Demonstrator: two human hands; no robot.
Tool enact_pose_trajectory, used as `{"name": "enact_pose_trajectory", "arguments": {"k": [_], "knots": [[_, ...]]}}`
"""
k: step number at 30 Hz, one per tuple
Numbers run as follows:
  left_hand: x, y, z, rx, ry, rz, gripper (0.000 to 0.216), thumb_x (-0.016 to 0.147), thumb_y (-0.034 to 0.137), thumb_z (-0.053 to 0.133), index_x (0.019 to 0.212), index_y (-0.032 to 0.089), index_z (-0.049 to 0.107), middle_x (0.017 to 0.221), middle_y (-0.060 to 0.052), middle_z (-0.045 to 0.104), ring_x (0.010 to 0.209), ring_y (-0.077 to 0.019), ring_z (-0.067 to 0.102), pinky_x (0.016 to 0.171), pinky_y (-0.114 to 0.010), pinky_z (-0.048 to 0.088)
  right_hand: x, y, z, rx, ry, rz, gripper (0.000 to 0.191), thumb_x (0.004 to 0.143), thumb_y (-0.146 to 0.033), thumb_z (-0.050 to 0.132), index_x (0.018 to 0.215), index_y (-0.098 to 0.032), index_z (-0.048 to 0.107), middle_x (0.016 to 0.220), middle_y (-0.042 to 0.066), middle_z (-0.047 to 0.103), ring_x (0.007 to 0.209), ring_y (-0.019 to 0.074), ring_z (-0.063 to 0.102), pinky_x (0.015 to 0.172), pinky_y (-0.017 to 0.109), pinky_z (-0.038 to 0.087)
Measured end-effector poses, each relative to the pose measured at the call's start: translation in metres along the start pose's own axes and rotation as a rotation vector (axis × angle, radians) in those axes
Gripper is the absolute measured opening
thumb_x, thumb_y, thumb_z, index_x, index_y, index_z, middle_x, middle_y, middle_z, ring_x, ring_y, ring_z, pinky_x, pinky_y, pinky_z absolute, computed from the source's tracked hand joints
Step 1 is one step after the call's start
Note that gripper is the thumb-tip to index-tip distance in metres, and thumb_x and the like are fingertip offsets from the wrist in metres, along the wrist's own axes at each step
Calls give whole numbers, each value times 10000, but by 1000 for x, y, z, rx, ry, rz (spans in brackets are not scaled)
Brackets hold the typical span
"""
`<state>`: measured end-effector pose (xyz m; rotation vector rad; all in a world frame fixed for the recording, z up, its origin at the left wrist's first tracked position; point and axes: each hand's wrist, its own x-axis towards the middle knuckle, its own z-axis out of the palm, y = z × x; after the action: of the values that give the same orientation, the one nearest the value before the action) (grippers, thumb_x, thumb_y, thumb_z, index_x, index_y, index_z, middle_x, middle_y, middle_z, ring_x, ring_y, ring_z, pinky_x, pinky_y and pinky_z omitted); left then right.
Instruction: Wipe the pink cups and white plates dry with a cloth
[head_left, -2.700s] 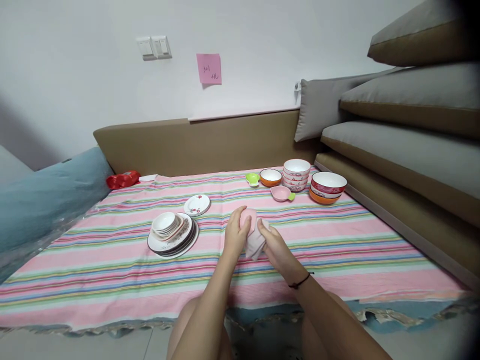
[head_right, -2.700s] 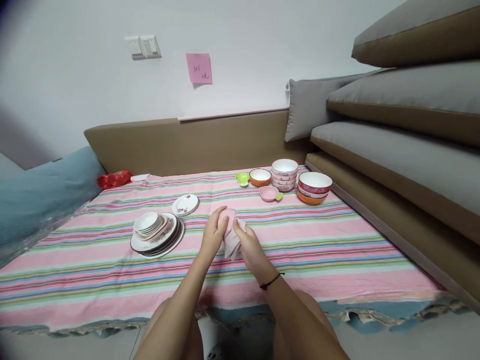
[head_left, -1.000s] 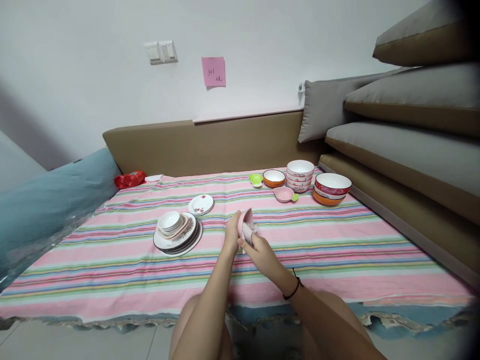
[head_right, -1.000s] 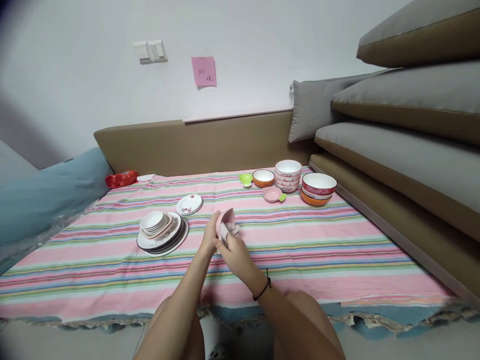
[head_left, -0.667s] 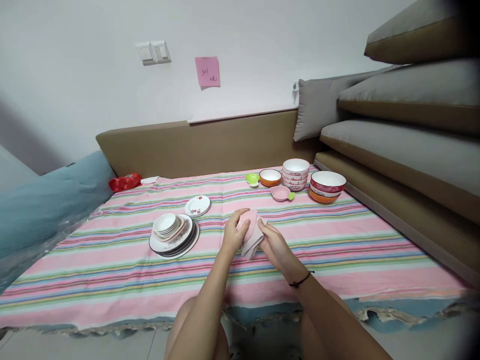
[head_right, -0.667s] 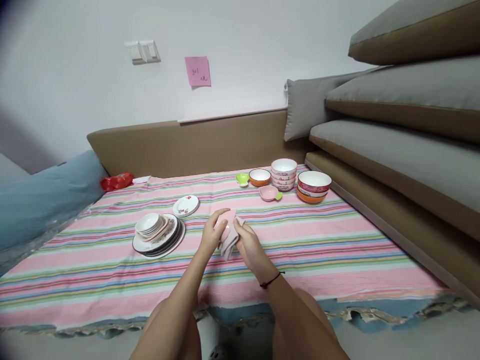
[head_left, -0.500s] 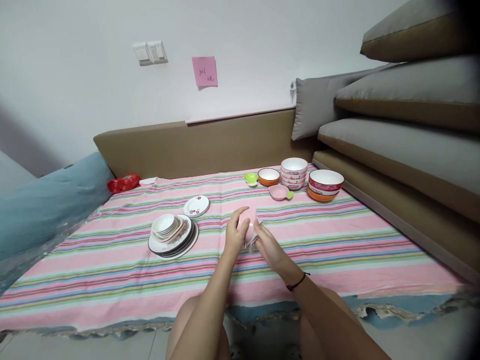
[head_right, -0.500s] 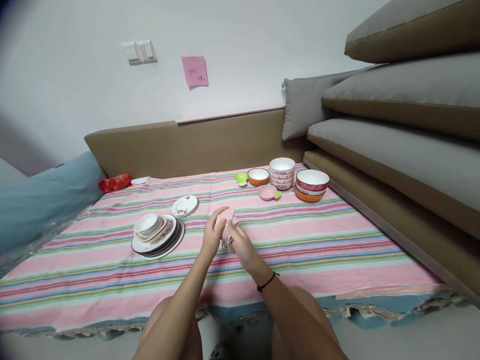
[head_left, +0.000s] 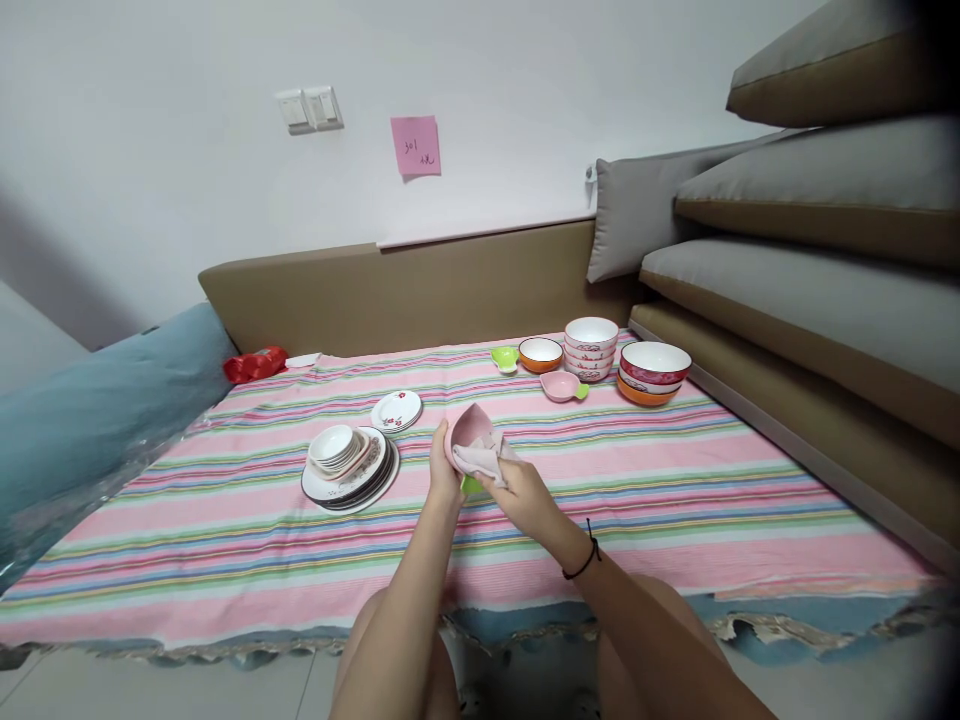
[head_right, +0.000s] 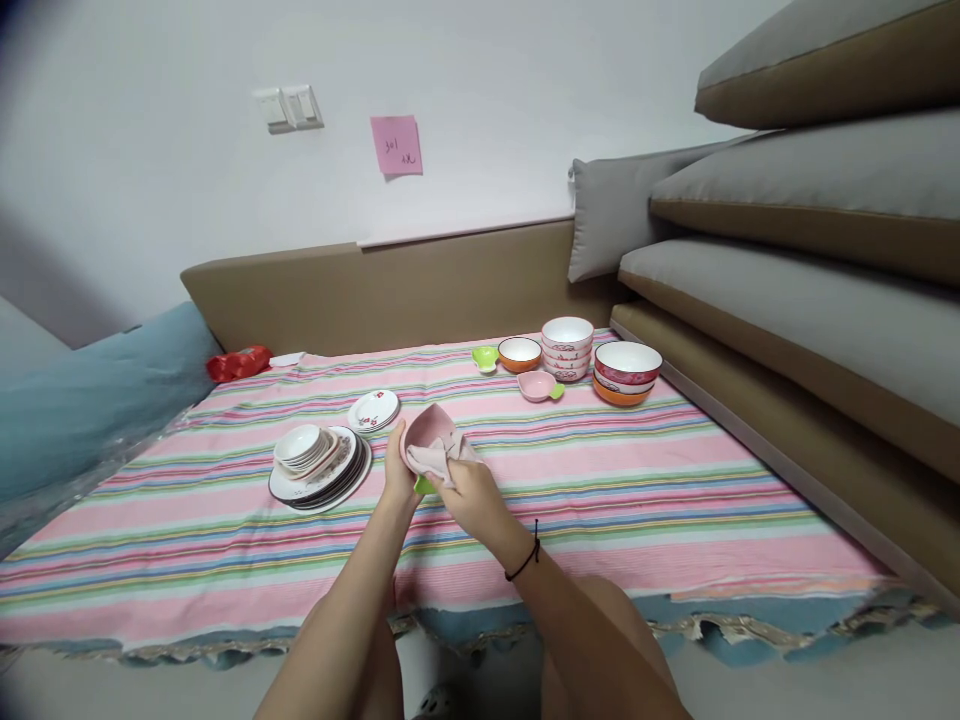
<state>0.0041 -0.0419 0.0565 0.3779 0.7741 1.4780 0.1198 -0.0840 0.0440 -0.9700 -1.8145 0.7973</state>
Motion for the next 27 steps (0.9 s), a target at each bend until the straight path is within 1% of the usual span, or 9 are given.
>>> {"name": "enact_pose_trajectory", "arguments": {"k": [2,5,7,9,11,18,22,25,27], "knots": [[0,2,2,-69,13,-15,287,812,389,566,802,122,672,688,-57,696,595,-178,651,651,-278,521,1,1,-7,288,13,99,297,857,-383,583,1043,-177,688,1049,81,713,973,258,647,877,386,479],[3,4,2,-161,46,16,228,810,333,565,871,143,675,696,-26,688,611,-156,642,655,-252,514,3,5,-18,742,58,314,384,729,-491,711,944,-173,694,921,53,732,848,226,667,788,341,508],[6,6,0,-188,67,33,246,801,318,571,948,150,674,764,-30,695,676,-165,650,693,-265,518,5,10,-27,944,155,403,406,649,-462,785,931,-187,688,903,36,734,825,206,668,763,311,513],[9,9,-4,-198,92,26,279,798,325,573,1006,163,665,840,-41,694,740,-187,653,728,-299,523,8,18,-37,1027,248,443,400,624,-408,808,939,-198,680,931,29,733,851,198,669,770,293,514],[11,11,-9,-201,125,10,294,806,344,562,1036,188,656,880,-46,685,772,-204,647,750,-341,527,11,28,-44,987,250,468,364,646,-378,778,945,-203,667,964,31,729,879,197,669,771,287,516],[9,18,-17,-176,153,-19,301,827,354,503,1055,212,641,917,-59,662,818,-228,624,792,-443,527,11,64,-49,650,70,557,363,638,-308,675,975,-177,639,984,78,711,838,220,674,704,303,526],[5,21,-20,-198,140,-32,301,819,365,514,1042,211,646,930,-68,655,834,-236,618,794,-462,526,4,88,-55,327,103,658,467,598,-209,667,1060,-174,608,1052,94,686,904,225,647,742,307,494],[2,24,-23,-213,138,-30,297,827,374,510,1038,220,651,935,-66,654,821,-236,616,798,-488,522,-1,105,-63,82,134,697,329,567,-162,652,895,-160,632,974,88,687,936,231,619,781,299,453],[0,27,-24,-217,132,-24,296,837,377,496,1037,224,651,934,-64,653,815,-235,616,803,-501,520,-4,112,-65,-26,108,693,190,573,-185,660,760,-164,629,855,63,687,879,230,618,753,292,440]]}}
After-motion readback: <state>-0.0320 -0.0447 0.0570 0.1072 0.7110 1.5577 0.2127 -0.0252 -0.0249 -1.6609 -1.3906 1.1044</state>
